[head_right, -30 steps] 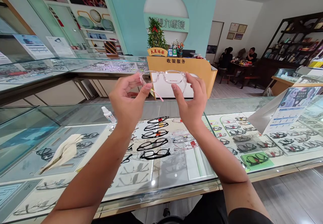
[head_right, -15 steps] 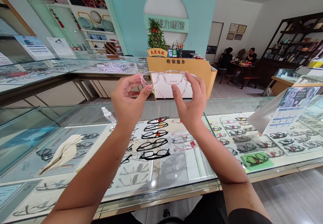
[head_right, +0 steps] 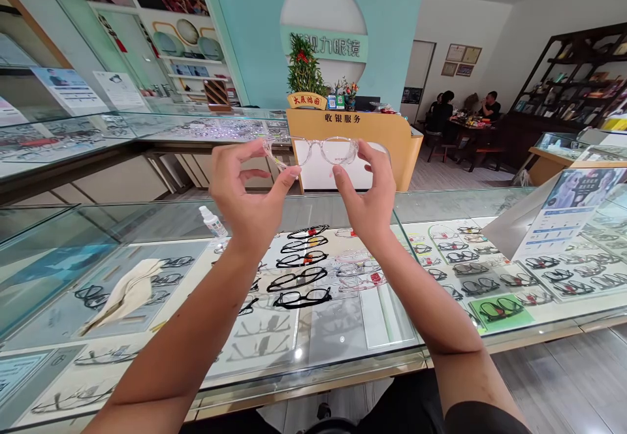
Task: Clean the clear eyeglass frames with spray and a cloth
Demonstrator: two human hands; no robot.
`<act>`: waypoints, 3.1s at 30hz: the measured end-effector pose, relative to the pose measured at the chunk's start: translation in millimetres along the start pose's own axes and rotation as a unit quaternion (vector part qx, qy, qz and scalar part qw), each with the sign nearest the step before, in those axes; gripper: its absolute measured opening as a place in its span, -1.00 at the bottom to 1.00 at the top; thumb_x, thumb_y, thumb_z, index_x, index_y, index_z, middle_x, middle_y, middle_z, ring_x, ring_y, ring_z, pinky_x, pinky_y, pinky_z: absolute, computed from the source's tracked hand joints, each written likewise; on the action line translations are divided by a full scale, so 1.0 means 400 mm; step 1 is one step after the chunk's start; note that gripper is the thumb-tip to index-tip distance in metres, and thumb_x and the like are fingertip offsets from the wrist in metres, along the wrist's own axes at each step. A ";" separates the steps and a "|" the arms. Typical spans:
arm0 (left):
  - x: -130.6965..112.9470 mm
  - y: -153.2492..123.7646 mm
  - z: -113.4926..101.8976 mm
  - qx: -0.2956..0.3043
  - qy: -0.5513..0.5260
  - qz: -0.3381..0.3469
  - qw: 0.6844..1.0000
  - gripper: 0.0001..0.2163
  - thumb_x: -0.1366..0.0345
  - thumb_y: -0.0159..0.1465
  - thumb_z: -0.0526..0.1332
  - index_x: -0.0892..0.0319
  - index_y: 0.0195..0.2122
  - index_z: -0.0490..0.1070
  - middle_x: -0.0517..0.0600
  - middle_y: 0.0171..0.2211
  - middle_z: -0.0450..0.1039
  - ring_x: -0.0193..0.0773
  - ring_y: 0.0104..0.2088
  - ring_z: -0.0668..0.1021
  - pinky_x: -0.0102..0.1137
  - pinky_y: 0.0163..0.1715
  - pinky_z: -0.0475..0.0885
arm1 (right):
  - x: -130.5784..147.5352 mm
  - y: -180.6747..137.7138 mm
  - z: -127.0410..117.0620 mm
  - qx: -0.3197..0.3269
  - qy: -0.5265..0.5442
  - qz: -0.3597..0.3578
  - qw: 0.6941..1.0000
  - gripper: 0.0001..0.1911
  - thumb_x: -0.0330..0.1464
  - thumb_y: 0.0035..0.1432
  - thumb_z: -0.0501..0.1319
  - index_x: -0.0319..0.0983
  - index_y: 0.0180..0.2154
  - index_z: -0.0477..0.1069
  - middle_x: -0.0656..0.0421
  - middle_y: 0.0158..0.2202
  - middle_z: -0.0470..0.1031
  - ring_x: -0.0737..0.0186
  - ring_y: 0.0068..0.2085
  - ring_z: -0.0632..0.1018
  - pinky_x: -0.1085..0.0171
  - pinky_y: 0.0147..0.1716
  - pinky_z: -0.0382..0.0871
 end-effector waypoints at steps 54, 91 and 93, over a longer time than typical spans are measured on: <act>0.020 -0.014 0.022 0.010 0.007 -0.075 0.997 -0.52 -0.15 0.29 0.53 0.00 0.06 0.51 0.02 -0.02 0.62 -0.06 -0.01 0.68 -0.12 0.01 0.59 | -0.023 -0.015 0.014 -0.032 -0.015 0.017 0.999 -0.52 -0.06 0.40 0.37 -0.04 0.24 0.43 0.03 0.14 0.57 0.06 0.06 0.63 0.04 -0.04 0.58; 0.008 -0.020 0.016 -0.017 0.031 0.007 0.999 -0.48 -0.12 0.23 0.58 -0.03 0.07 0.49 0.02 -0.10 0.51 0.02 -0.03 0.57 -0.07 0.00 0.51 | -0.037 -0.027 0.027 -0.008 0.023 0.050 0.998 -0.57 -0.07 0.45 0.31 -0.01 0.25 0.44 0.06 0.18 0.58 0.04 0.10 0.61 -0.02 0.04 0.53; 0.010 -0.020 0.014 -0.026 0.027 0.018 0.999 -0.48 -0.11 0.21 0.60 -0.04 0.07 0.49 0.02 -0.10 0.51 0.01 -0.06 0.57 -0.07 -0.03 0.52 | -0.038 -0.028 0.028 -0.006 0.027 0.052 0.998 -0.57 -0.08 0.45 0.31 0.00 0.26 0.44 0.06 0.18 0.57 0.04 0.10 0.61 -0.03 0.04 0.53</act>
Point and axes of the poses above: each hand's wrist, its own y-axis towards the middle knuckle, its own z-axis out of the palm, x = y × z, the point moved 4 cm from there along y, towards the middle knuckle
